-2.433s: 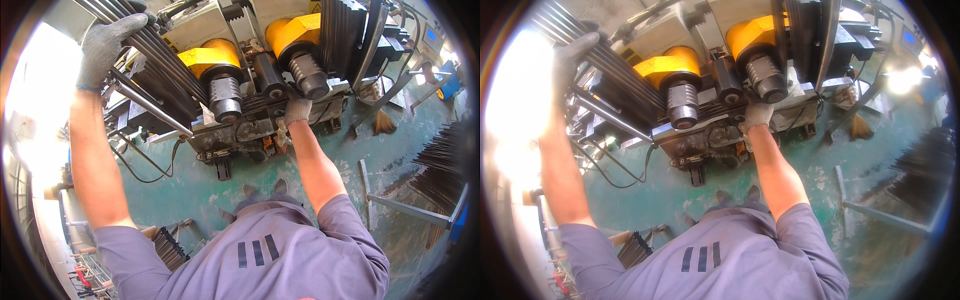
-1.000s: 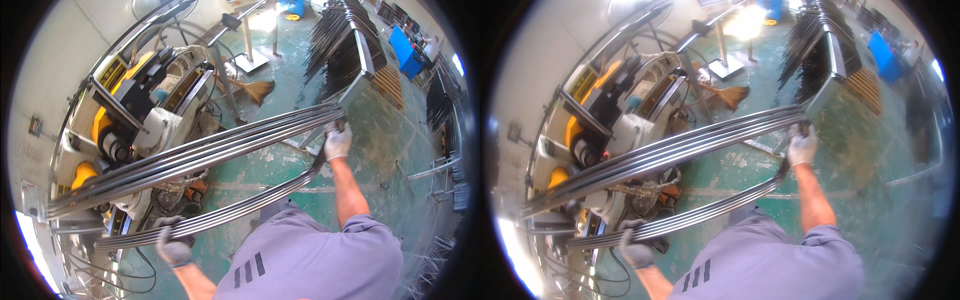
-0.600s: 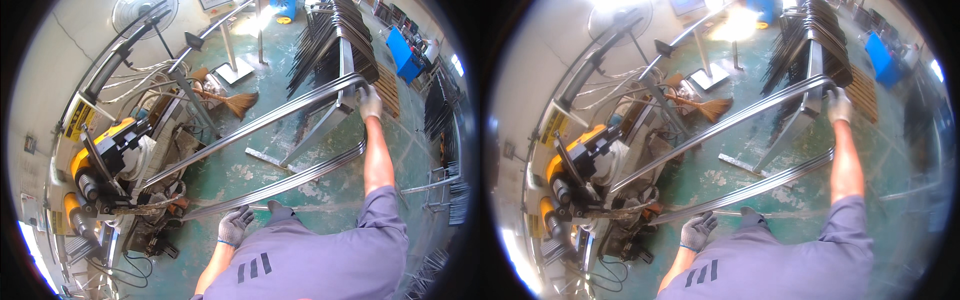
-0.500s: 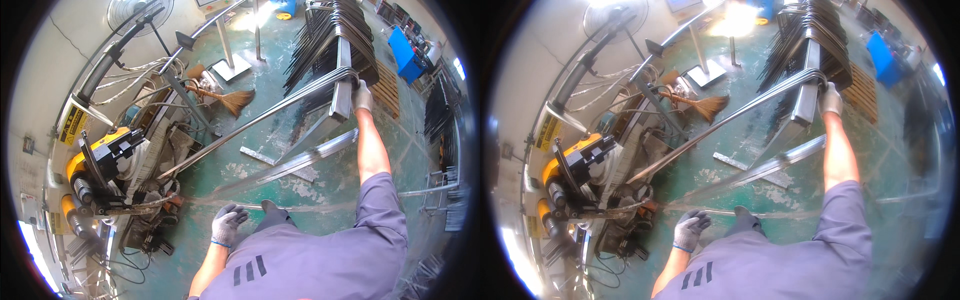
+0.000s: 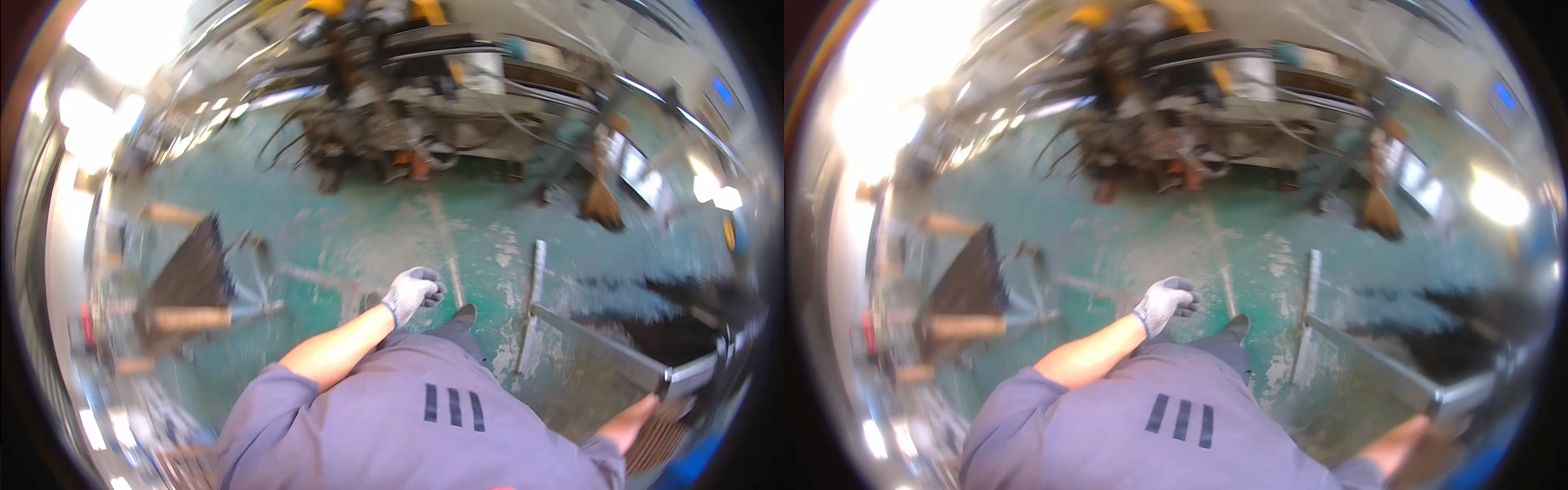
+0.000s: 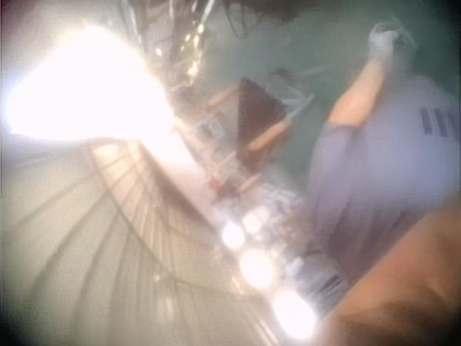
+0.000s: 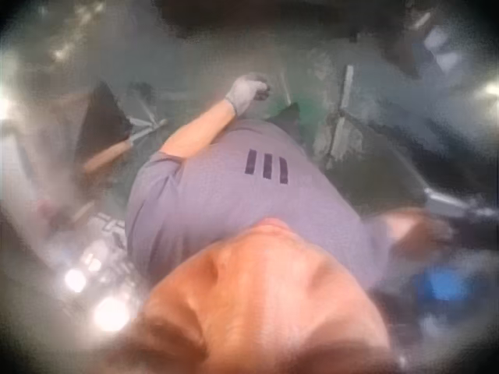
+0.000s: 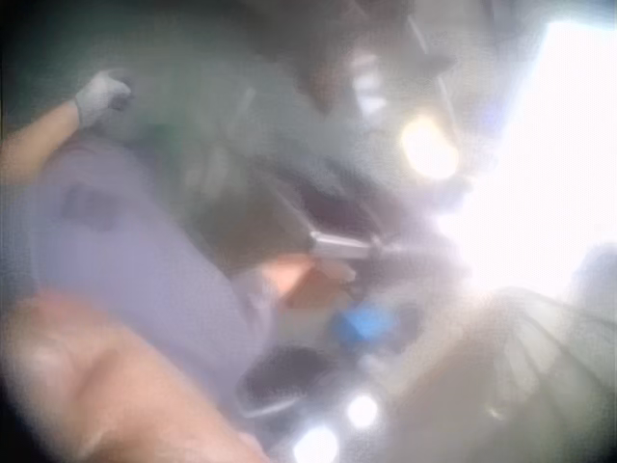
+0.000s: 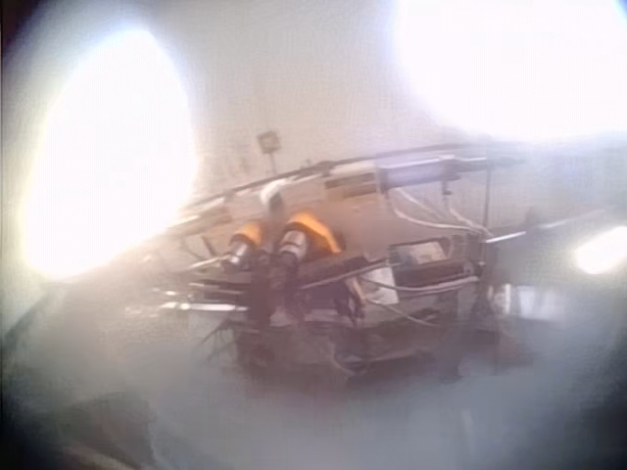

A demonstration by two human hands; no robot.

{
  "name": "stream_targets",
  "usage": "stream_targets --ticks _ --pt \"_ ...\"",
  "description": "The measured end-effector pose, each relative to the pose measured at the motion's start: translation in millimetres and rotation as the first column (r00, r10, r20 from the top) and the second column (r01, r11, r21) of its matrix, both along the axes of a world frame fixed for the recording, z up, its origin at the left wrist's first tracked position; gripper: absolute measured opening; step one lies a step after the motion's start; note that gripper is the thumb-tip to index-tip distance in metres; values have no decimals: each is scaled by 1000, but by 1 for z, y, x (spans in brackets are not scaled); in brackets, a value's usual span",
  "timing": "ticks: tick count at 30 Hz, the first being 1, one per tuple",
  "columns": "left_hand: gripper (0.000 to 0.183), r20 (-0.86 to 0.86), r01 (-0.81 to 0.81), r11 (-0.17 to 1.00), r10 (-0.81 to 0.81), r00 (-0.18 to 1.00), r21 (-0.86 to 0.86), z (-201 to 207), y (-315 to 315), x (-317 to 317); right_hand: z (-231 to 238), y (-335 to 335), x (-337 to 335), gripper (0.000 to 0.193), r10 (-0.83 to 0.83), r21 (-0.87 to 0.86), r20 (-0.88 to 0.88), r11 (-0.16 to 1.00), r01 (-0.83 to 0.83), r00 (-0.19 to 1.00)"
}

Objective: The person feeds long metal bars into a metal-forming machine, then picks up processed bars and places them onto a storage rack.

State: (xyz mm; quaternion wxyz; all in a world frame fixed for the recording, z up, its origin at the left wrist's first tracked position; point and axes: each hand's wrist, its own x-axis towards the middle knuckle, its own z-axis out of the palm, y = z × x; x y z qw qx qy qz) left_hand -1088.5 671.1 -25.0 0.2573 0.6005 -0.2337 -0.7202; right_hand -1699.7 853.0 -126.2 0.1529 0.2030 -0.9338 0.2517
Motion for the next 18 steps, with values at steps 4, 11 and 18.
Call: stream_targets --ticks 4,11,18 --pt "30 15 -219 975 219 976 -23 -4 31 89 -106 27 186 48 51 199 541 962 -187 840" --pt "29 -79 -599 797 594 800 -71 -8 98 266 -156 -92 437 38 472 125 696 663 -738 542" --pt "31 -30 -883 460 885 464 -90 -11 202 440 -94 -252 667 41 783 -17 596 234 -972 178"
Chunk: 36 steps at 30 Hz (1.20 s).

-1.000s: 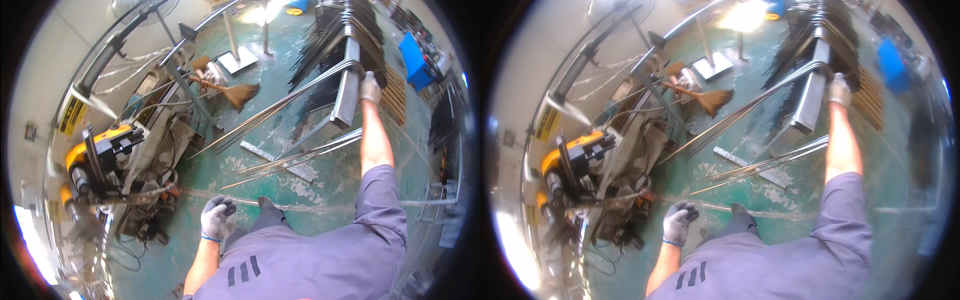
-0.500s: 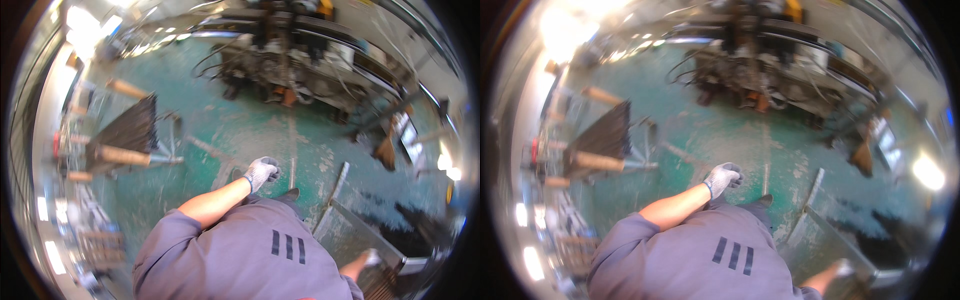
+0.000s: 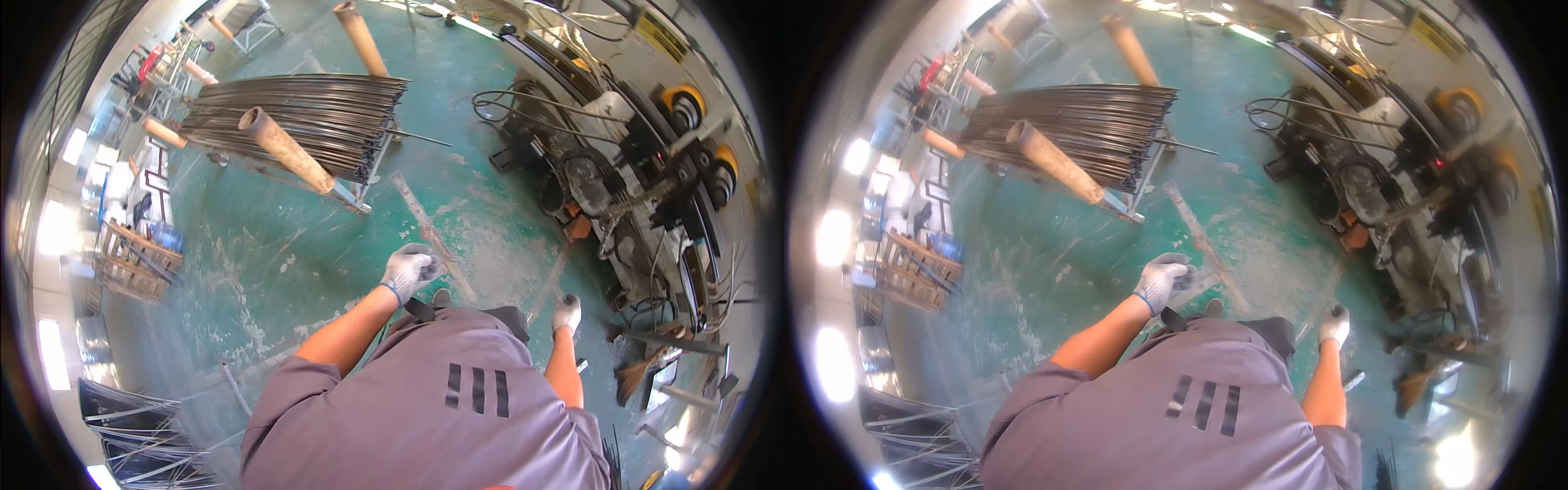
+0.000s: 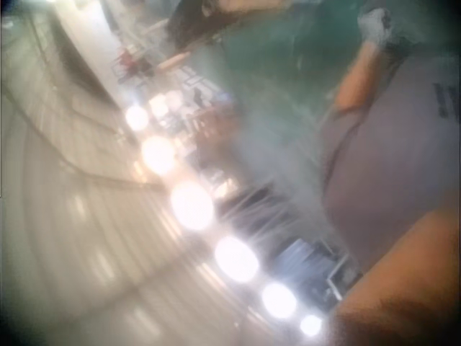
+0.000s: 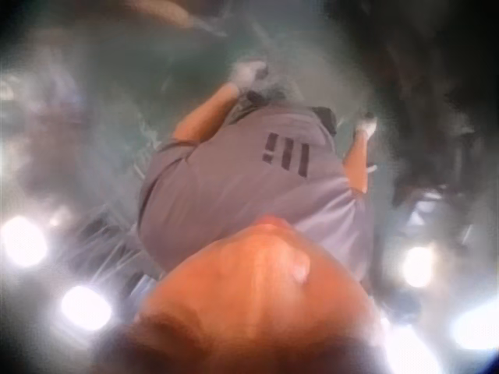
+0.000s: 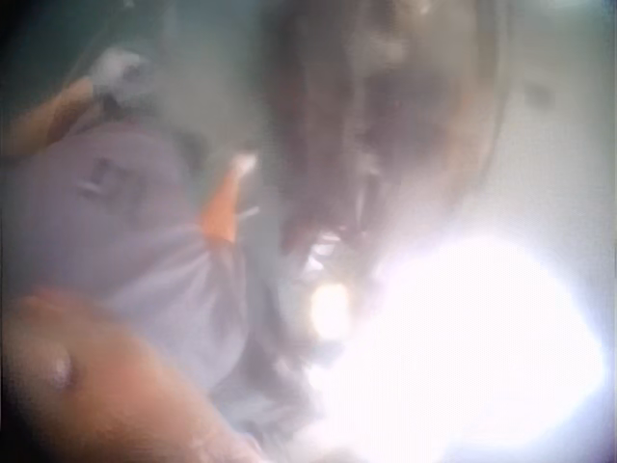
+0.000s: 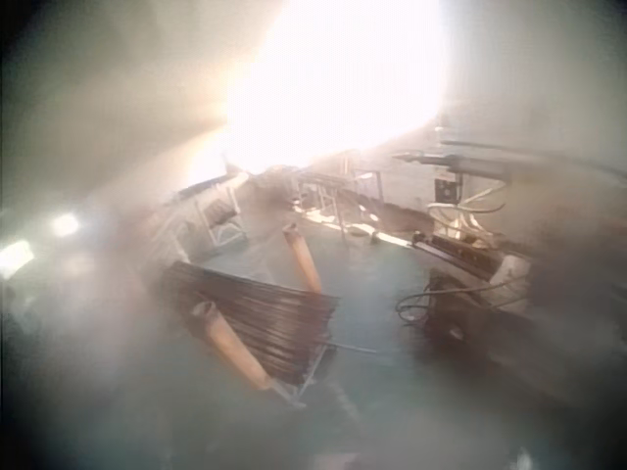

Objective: The person feeds long metal bars into a metal-forming machine, then picks up processed bars and places them onto a storage rack.

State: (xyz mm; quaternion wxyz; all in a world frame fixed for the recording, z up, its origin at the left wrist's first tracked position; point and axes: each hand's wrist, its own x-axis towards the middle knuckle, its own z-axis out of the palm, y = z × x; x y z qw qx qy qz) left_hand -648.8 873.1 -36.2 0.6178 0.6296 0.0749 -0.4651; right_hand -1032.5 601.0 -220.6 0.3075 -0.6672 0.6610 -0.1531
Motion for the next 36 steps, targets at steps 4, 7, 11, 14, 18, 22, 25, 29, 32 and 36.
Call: stream_targets --ticks 4,7,11,14,18,22,25,29,32,36 --pt "33 -24 -180 982 181 983 54 -16 51 57 2 -46 132 42 81 13 90 996 -83 993" --pt "34 -95 -285 957 289 953 51 -35 70 78 26 -52 252 49 235 51 58 970 -238 970" --pt "37 -200 -340 937 349 915 79 -43 57 101 6 -73 391 57 325 54 123 941 -333 938" --pt "37 -278 -379 920 392 877 101 -43 48 136 -13 -82 500 64 322 83 112 940 -331 940" --pt "34 -28 -449 858 470 882 248 -28 47 216 -69 -99 629 79 237 196 89 948 -250 967" --pt "35 -3 -500 844 510 860 192 -4 26 301 -107 -77 739 92 324 399 200 835 -379 925" --pt "33 52 -576 812 573 818 93 12 -7 349 -63 -29 808 89 602 340 -3 752 -565 799" --pt "32 31 -598 801 597 802 26 23 -28 372 49 27 857 83 795 -412 -189 469 -781 577" --pt "33 -27 -544 827 553 833 145 -8 -18 367 51 69 903 87 956 -10 2 293 -956 293" --pt "34 -39 -497 850 510 859 175 -15 4 398 59 134 937 90 947 62 -215 256 -965 237"
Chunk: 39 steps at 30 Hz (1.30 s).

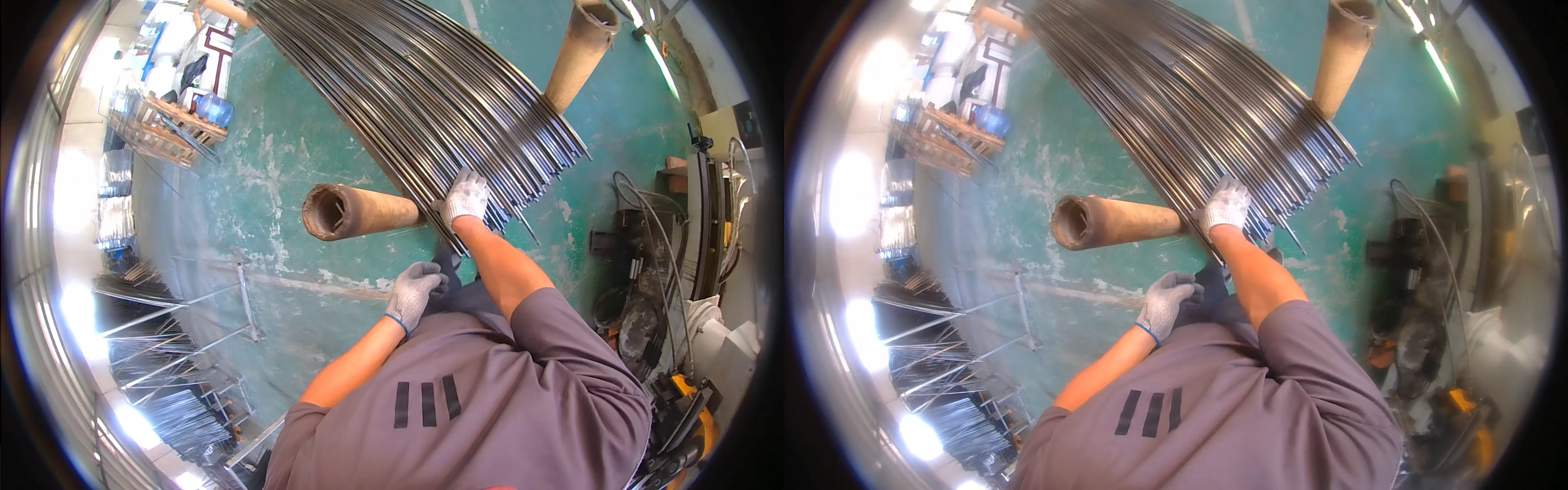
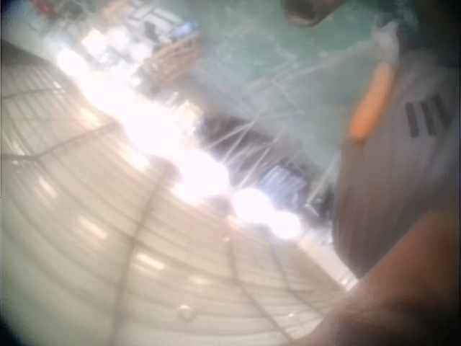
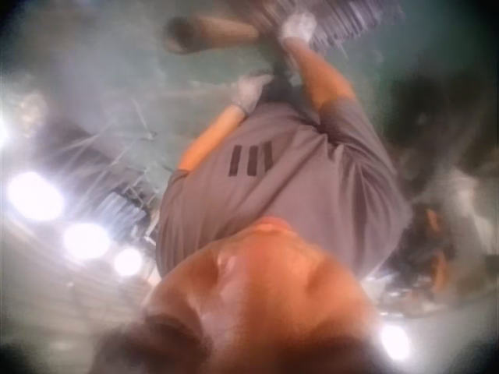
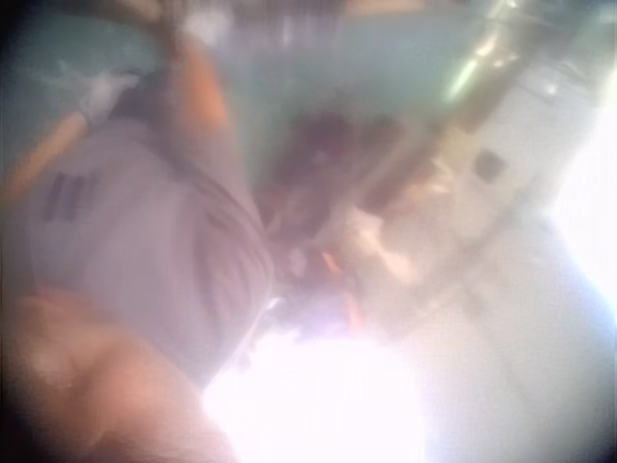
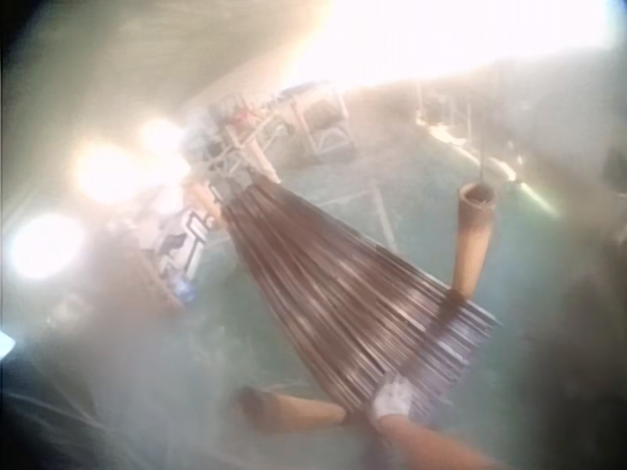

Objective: The person feeds long metal bars into a metal-forming machine, then picks up processed bars and places them onto a storage rack.

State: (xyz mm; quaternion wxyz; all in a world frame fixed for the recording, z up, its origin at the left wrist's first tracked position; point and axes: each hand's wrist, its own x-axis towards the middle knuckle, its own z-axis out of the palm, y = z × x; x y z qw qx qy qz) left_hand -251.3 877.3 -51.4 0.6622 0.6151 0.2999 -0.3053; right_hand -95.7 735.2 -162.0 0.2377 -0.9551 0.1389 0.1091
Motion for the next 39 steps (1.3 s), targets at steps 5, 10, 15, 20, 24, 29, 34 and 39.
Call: stream_targets --ticks 5,10,15,20,24,29,34,39 --pt "35 51 11 999 -12 999 34 2 31 50 -18 0 24 62 62 -65 -183 995 -75 981" --pt "34 67 119 993 -119 991 -4 4 43 81 -18 -18 46 28 128 -12 -263 991 -136 956" --pt "34 66 220 974 -217 974 -52 -8 44 80 -6 0 41 28 161 -34 -332 983 -182 929" --pt "33 89 242 969 -237 967 -45 -4 49 86 -6 -1 44 31 148 8 -355 988 -155 923" --pt "33 54 197 979 -194 980 -57 -12 56 78 5 -10 52 54 303 354 -464 925 -140 832" --pt "30 38 184 975 -181 983 -122 -9 49 86 -37 -27 31 72 104 633 -316 764 128 943" --pt "23 82 270 956 -262 962 -116 -18 38 83 17 -36 30 80 114 730 -474 605 317 873" --pt "22 98 264 954 -252 963 -143 -22 33 90 30 -36 28 46 183 828 -510 368 423 840"
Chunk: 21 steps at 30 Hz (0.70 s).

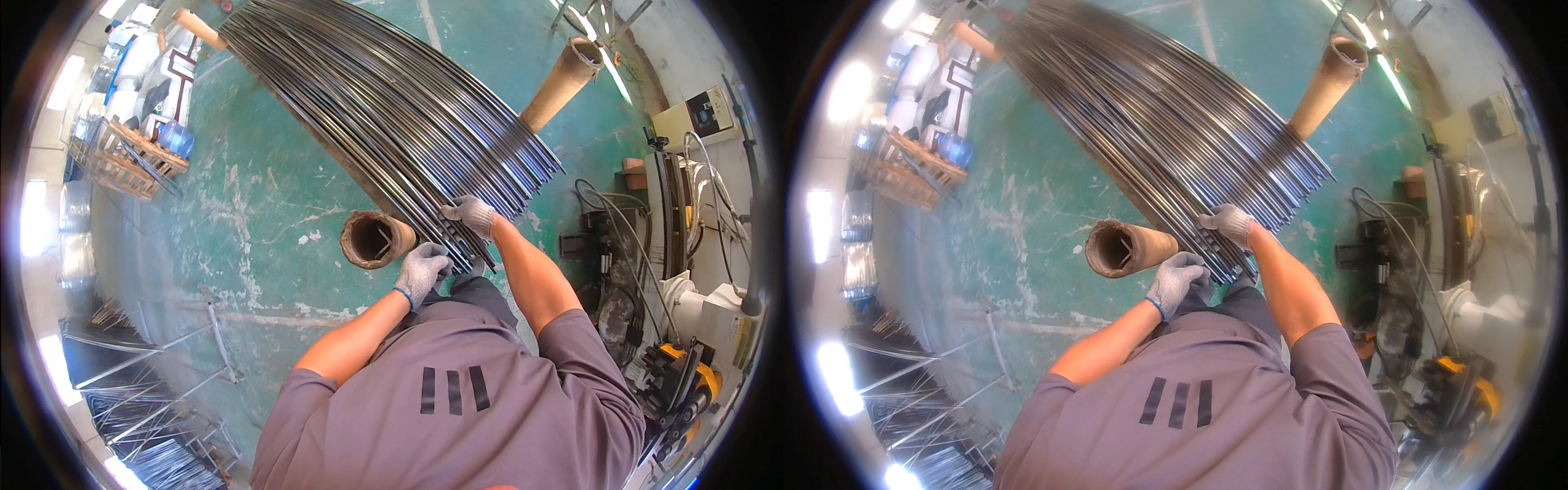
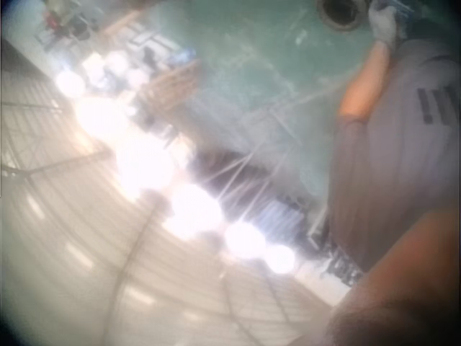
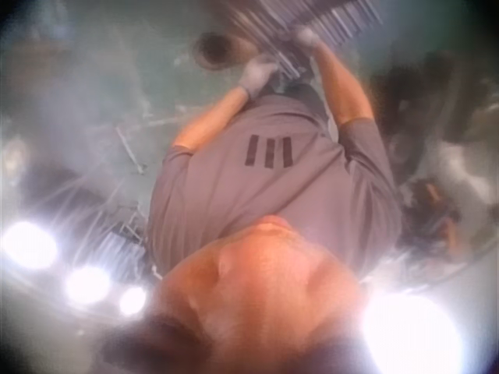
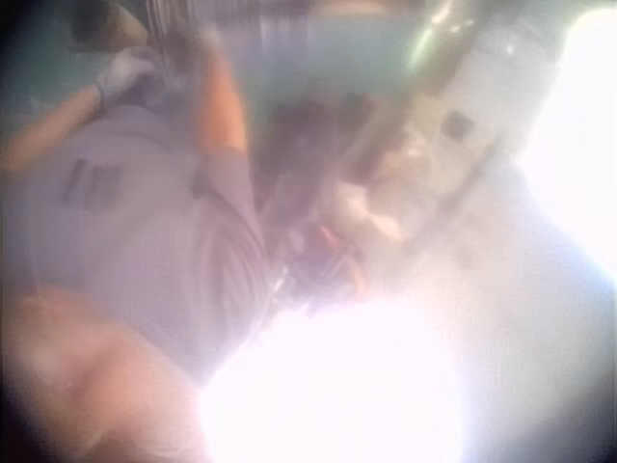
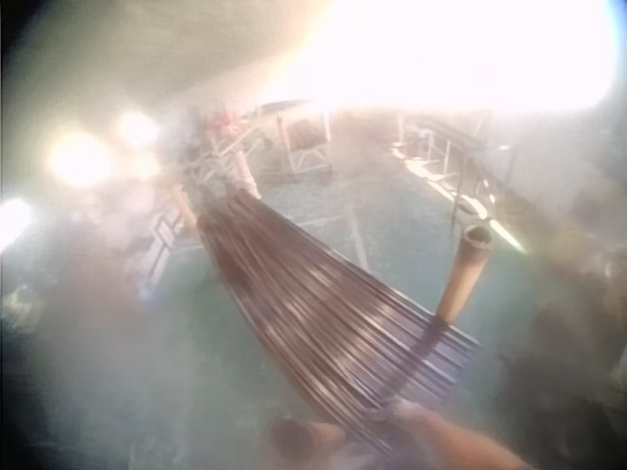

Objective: The person feeds long metal bars into a metal-forming machine, then picks up processed bars and places them onto a storage rack.

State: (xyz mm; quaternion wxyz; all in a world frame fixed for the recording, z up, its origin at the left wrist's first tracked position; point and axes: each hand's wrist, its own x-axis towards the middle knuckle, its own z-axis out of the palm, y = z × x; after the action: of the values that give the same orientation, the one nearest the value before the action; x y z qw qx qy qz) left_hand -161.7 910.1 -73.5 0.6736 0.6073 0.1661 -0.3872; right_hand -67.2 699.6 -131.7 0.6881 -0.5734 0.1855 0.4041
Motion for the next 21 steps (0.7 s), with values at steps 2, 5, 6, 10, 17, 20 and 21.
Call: stream_targets --ticks 2,5,6,10,17,20,21 --pt "22 1 -8 1000 8 1000 -3 0 -1 1 16 8 -3 30 -20 -49 17 999 21 1000" --pt "22 -38 -30 999 28 999 -41 -6 -3 -3 6 9 -5 38 43 -179 95 984 -26 995" --pt "22 -49 -18 999 16 999 -37 -5 -5 -3 1 6 -5 40 94 -268 142 962 -53 985" --pt "22 -61 -39 999 37 997 -23 -8 -2 -2 45 13 -14 42 292 -581 229 806 -110 929" --pt "18 -157 -178 963 148 977 -203 -34 -15 28 71 -41 -136 44 440 -793 103 578 -194 892" --pt "17 -315 -330 866 215 924 -376 -56 -26 47 135 -62 -227 46 345 -829 -55 508 -236 937" --pt "18 -304 -364 812 243 921 -455 -75 -32 52 139 -73 -275 44 286 -873 -82 441 -207 955"
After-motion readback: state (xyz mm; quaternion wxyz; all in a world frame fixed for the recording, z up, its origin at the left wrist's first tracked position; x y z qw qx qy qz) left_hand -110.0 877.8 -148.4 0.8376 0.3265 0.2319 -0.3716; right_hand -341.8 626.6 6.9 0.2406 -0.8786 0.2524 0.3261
